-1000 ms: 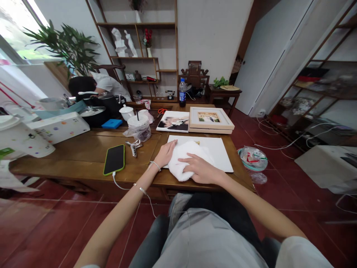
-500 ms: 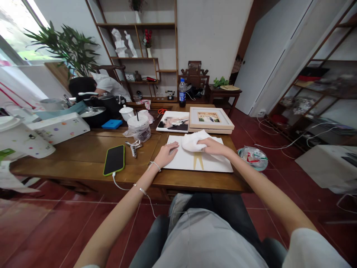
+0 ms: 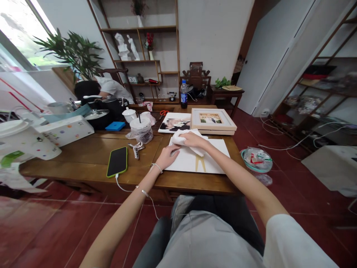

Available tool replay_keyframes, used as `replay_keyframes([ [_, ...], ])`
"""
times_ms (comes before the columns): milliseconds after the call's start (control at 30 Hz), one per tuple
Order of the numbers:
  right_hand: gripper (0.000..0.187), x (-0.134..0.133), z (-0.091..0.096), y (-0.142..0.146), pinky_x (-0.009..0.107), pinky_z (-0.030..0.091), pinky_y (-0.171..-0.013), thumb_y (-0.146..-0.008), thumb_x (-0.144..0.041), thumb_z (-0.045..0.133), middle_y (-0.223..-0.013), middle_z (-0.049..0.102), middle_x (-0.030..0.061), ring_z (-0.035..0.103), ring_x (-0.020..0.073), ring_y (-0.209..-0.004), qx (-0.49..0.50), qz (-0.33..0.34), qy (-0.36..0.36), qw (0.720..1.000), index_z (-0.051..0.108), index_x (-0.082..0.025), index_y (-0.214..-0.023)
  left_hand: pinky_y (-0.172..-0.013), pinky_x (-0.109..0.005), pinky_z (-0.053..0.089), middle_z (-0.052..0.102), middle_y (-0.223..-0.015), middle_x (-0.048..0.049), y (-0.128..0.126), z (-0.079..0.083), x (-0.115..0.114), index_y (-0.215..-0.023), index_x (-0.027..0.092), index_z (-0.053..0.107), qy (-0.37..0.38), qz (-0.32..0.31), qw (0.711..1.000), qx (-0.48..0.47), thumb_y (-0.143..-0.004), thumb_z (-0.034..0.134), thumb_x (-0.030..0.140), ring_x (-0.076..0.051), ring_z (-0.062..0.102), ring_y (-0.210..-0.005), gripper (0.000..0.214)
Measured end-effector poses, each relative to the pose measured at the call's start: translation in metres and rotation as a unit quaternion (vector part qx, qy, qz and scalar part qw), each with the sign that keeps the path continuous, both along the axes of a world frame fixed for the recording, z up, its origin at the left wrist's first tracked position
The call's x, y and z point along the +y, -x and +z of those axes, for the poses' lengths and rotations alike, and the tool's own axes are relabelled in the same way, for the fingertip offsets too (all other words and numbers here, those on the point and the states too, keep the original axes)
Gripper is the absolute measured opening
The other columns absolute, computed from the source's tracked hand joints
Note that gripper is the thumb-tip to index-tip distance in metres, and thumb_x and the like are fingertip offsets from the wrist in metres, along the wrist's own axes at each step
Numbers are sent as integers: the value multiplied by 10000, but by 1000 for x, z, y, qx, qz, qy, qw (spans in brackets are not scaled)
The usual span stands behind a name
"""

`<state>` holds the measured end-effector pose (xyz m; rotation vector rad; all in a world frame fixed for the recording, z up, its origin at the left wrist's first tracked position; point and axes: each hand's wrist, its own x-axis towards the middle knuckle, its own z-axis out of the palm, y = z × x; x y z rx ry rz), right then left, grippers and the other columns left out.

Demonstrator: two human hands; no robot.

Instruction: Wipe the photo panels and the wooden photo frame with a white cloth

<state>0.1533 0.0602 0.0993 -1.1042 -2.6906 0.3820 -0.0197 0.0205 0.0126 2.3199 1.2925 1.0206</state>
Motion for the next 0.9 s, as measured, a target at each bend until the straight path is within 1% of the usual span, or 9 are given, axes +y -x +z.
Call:
replay_keyframes([
  [100, 428, -2, -1, -29, 286, 380, -834, -673, -84, 371, -1097, 627, 102, 556, 233, -965, -9, -29, -3, 1000, 611, -116, -1026, -1018, -369, 358, 602, -1185, -70, 0, -3, 1, -1046, 179, 637, 6, -5, 1000, -8, -822, 475, 284, -202, 529, -1137, 296],
  [200, 485, -5, -4, -69, 325, 372, -880, -669, -90, 370, -1166, 590, 124, 538, 261, -1019, -18, -67, -3, 998, 582, -103, -1105, -1044, -395, 323, 595, -1192, -80, 0, -5, 2, -1051, 177, 633, 10, -7, 1000, -10, -825, 472, 281, -203, 511, -1159, 296],
  [300, 528, -11, -7, -112, 338, 369, -904, -659, -96, 379, -1196, 571, 121, 526, 268, -1050, -22, -116, -3, 993, 554, -110, -1157, -1044, -393, 324, 598, -1187, -86, 0, -5, 2, -1039, 176, 636, 10, -8, 1000, -14, -825, 475, 276, -204, 511, -1159, 286],
  [400, 513, -17, -10, -147, 336, 387, -885, -639, -94, 387, -1158, 594, 115, 543, 266, -1011, -21, -139, -10, 990, 576, -112, -1116, -1039, -384, 334, 603, -1179, -93, 0, -5, 2, -1024, 168, 640, 8, -9, 1000, -20, -820, 483, 277, -206, 517, -1153, 279],
  [467, 482, -19, -10, -161, 330, 404, -853, -630, -94, 390, -1112, 617, 110, 558, 265, -969, -19, -148, -9, 989, 599, -112, -1065, -1035, -380, 341, 604, -1178, -96, 0, -5, 2, -1019, 165, 640, 5, -10, 1000, -22, -819, 485, 276, -206, 519, -1151, 277],
  [567, 472, -26, -10, -167, 320, 413, -815, -621, -90, 393, -1081, 634, 97, 566, 269, -940, -23, -155, -1, 988, 613, -121, -1037, -1036, -382, 339, 603, -1177, -99, -1, -4, 2, -1019, 162, 641, 6, -11, 1000, -21, -817, 485, 269, -206, 517, -1153, 277],
  [667, 496, -43, -10, -155, 313, 391, -824, -613, -71, 382, -1081, 638, 93, 565, 271, -939, -50, -145, -17, 988, 621, -130, -1044, -1041, -393, 331, 605, -1175, -99, -1, -3, 2, -1022, 164, 641, 10, -8, 1000, -18, -816, 483, 261, -208, 513, -1157, 277],
  [767, 508, -77, -9, -135, 303, 372, -831, -610, -53, 370, -1041, 648, 83, 560, 254, -931, -75, -101, -20, 992, 623, -145, -1041, -1037, -397, 335, 600, -1182, -101, -2, -3, 1, -1024, 162, 640, 10, -5, 1000, -14, -817, 480, 258, -211, 515, -1155, 278],
  [900, 499, -132, 2, -118, 301, 356, -831, -611, -36, 366, -977, 645, 75, 546, 234, -919, -93, -58, -8, 994, 626, -173, -1015, -1033, -394, 345, 598, -1184, -100, -2, -1, 0, -1013, 159, 643, 8, -6, 1000, -12, -815, 482, 255, -216, 515, -1155, 273],
])
